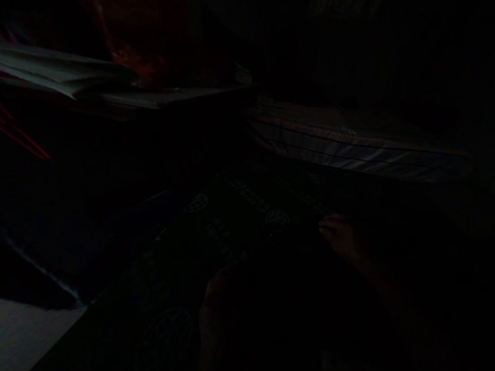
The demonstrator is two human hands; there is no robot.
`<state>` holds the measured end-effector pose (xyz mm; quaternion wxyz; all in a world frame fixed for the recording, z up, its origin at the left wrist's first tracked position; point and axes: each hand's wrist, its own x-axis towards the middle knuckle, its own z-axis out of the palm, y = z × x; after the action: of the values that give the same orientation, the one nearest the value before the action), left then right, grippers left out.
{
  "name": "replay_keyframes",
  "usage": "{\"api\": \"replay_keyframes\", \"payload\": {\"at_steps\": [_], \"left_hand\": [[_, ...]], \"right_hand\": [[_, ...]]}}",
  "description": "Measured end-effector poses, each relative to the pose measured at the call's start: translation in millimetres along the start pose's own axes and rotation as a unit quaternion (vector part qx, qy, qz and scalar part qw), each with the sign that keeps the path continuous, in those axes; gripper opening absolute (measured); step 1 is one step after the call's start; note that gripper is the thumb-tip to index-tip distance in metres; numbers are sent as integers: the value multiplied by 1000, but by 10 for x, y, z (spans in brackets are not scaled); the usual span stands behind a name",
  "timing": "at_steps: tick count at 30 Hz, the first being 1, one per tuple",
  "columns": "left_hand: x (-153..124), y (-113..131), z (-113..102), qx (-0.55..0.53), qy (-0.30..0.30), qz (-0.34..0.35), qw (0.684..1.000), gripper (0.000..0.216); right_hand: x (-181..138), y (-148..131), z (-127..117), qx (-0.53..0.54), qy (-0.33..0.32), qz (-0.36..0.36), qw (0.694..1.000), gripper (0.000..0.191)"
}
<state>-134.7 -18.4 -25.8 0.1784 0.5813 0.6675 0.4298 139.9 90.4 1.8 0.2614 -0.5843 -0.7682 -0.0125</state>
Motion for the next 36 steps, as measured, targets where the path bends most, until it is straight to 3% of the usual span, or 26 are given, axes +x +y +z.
{"api": "replay_keyframes", "payload": {"at_steps": [2, 4, 15, 36], "left_hand": [[-3, -8, 6, 2, -2, 4, 1000, 28], [-1, -20, 14, 4, -5, 7, 1000, 28], [6, -15, -7, 16, -18, 15, 1000, 27], [-7, -14, 12, 17, -26, 20, 999, 28]], "right_hand": [[175, 42, 41, -15, -83, 16, 996, 18], [310, 69, 97, -25, -121, 21, 992, 19], [611, 179, 307, -72, -228, 6, 971, 19], [777, 221, 424, -93, -279, -8, 956, 14]]}}
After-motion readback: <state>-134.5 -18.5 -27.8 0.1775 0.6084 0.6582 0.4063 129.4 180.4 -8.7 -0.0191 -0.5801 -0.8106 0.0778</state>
